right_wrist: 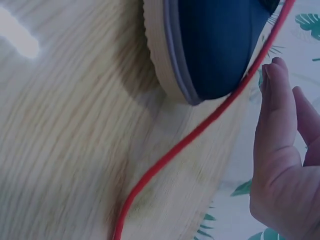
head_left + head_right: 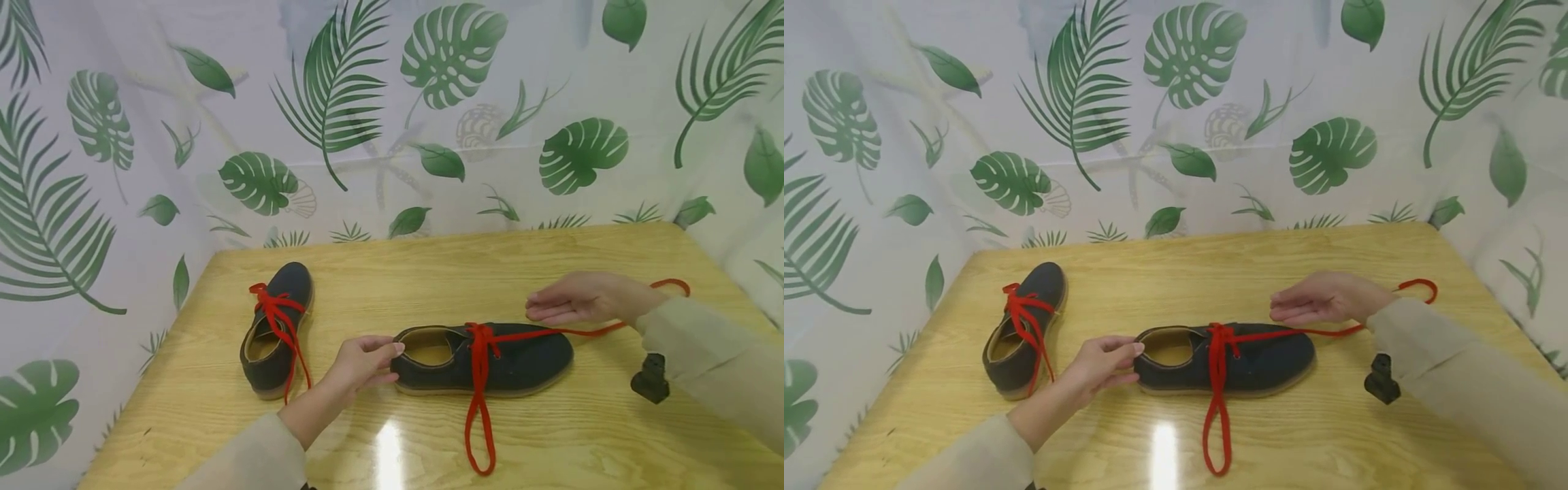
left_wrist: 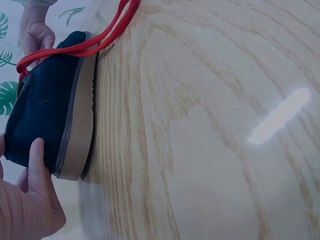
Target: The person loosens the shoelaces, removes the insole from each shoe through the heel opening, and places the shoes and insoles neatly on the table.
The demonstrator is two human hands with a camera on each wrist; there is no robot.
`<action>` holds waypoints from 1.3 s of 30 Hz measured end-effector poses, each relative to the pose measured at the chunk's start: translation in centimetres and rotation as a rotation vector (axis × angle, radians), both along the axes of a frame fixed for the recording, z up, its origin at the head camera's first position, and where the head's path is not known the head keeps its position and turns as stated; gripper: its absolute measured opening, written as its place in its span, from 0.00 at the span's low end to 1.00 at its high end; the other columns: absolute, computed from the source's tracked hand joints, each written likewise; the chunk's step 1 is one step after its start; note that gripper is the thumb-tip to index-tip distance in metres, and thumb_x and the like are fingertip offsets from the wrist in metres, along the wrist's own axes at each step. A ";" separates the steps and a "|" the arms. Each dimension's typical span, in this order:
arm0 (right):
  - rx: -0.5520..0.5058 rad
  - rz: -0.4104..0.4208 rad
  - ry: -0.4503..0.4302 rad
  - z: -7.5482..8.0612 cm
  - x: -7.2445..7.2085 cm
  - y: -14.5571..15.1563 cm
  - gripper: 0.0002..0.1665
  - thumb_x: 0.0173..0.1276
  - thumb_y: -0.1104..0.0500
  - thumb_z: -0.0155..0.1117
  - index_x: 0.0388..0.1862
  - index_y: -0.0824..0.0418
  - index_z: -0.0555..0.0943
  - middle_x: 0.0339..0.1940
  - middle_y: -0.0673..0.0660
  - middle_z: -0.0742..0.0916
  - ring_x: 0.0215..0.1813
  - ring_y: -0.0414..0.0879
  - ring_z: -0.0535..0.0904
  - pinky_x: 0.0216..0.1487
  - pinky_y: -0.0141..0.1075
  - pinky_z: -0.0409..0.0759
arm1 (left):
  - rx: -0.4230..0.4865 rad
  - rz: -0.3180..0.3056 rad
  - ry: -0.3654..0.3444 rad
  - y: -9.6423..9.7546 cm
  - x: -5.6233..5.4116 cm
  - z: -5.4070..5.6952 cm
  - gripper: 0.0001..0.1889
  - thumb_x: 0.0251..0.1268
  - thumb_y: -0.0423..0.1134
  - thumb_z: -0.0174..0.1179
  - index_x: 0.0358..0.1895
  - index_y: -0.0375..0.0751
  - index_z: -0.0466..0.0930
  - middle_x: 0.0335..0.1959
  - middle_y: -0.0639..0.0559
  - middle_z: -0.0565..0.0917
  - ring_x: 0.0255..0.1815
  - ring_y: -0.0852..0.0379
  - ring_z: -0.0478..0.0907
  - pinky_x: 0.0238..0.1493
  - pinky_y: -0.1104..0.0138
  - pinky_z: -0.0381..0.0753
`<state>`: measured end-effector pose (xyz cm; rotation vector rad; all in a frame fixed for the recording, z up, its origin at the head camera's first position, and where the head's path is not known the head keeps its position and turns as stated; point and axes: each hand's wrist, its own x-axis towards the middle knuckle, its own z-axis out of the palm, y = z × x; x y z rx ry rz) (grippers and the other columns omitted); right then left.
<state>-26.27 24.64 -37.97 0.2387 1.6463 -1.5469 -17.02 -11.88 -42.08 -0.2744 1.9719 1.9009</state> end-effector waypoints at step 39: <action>0.609 0.587 0.304 2.4 -0.7 -11.2 0.19 0.57 0.47 0.71 0.17 0.59 0.81 0.15 0.50 0.81 0.17 0.37 0.77 0.26 0.30 0.84 | -0.016 0.009 0.012 0.0 0.0 0.0 0.23 0.61 0.40 0.64 0.57 0.30 0.75 0.58 0.37 0.74 0.56 0.42 0.74 0.44 0.65 0.86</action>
